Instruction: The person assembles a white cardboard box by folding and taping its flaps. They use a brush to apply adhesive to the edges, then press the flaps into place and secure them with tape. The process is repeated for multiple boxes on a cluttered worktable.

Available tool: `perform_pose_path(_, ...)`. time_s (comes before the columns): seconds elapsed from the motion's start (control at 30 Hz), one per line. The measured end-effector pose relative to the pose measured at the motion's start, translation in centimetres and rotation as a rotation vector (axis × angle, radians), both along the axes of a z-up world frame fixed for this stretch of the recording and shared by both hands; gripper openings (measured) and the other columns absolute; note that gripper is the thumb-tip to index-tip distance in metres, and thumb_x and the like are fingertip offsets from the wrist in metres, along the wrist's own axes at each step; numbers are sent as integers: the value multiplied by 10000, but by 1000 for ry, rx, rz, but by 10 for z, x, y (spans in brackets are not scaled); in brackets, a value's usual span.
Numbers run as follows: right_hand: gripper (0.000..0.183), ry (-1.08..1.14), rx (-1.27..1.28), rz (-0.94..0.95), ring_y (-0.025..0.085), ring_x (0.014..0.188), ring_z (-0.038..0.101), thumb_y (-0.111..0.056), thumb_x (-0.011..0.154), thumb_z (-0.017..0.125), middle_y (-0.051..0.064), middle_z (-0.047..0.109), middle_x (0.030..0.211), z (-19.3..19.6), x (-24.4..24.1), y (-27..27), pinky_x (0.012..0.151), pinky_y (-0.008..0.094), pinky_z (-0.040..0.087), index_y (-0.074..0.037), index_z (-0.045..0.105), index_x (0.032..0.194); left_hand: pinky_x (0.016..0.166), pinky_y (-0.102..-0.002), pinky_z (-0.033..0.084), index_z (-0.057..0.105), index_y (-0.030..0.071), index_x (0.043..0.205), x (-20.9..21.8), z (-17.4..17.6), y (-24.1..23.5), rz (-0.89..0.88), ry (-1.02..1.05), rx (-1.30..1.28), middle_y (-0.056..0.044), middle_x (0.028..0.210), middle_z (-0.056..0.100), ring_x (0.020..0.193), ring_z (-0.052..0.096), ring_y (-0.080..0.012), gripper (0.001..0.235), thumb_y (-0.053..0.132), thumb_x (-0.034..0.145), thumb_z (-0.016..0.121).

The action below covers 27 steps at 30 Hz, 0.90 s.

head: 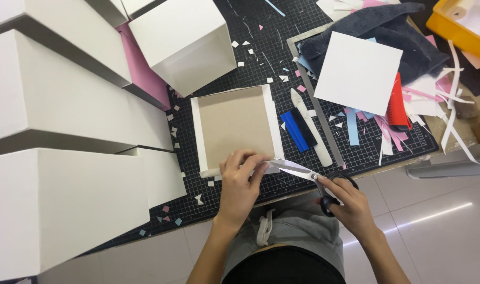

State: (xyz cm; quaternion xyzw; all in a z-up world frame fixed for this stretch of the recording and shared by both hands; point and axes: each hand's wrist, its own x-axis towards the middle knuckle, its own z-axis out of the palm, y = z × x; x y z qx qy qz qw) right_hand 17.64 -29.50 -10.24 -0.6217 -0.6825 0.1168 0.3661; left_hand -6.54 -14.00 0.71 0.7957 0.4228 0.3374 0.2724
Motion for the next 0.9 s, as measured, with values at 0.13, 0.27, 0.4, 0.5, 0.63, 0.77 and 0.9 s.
perform_pose_path(0.13, 670, 8, 12, -1, 149, 863, 613, 27, 770, 800, 30, 600, 986, 11, -1, 1, 682, 263, 503, -159, 586, 1377, 845, -347, 342, 725, 176, 1058, 0, 0, -1, 5, -6, 17, 12, 984, 600, 877, 559, -176, 130, 223, 974, 639)
perform_pose_path(0.27, 632, -43, 23, 9, 159, 855, 602, 23, 787, 798, 25, 599, 957, 16, 2, 2, 627, 273, 490, -140, 594, 1362, 848, -344, 334, 723, 168, 1046, -1, -5, -2, 9, -13, 22, 15, 1009, 613, 942, 577, -176, 111, 204, 958, 665)
perform_pose_path(0.4, 662, -10, -12, 7, 128, 835, 592, 153, 780, 655, 11, 608, 961, 16, -5, -1, 572, 238, 498, -134, 586, 1373, 845, -343, 336, 727, 161, 1067, -1, -7, -2, 16, -29, 29, 6, 1012, 607, 924, 566, -179, 128, 168, 948, 680)
perform_pose_path(0.5, 678, 242, -145, -1, 154, 845, 811, 198, 780, 588, 96, 666, 1096, 17, -11, 0, 715, 160, 586, -162, 591, 1355, 841, -346, 336, 719, 166, 1071, -1, -9, -4, 22, -21, 57, 6, 1025, 604, 922, 562, -190, 124, 156, 965, 655)
perform_pose_path(0.63, 841, 377, -245, -5, 144, 927, 638, -100, 630, 861, 85, 648, 1219, 32, 7, 42, 843, 283, 601, -145, 529, 1401, 944, -376, 407, 713, 66, 1097, -3, -20, -6, 35, 43, 315, -91, 1121, 656, 995, 595, -244, 201, 49, 899, 744)
perform_pose_path(0.77, 851, -301, -174, 502, 191, 945, 623, -29, 664, 775, 41, 623, 1113, 114, 6, 136, 766, 267, 606, -193, 509, 1456, 958, -362, 412, 721, 27, 1157, -14, -20, -6, 7, 80, 586, -66, 1134, 704, 1046, 634, -227, 189, 87, 978, 728)
perform_pose_path(0.9, 834, -584, -291, 801, 193, 1099, 646, -69, 703, 763, 5, 682, 1254, 181, -42, 220, 959, 367, 544, -308, 500, 1458, 1077, -339, 389, 741, 9, 1159, -23, -19, -2, -24, 43, 625, -109, 1204, 739, 1177, 683, -229, 178, -6, 1003, 658)
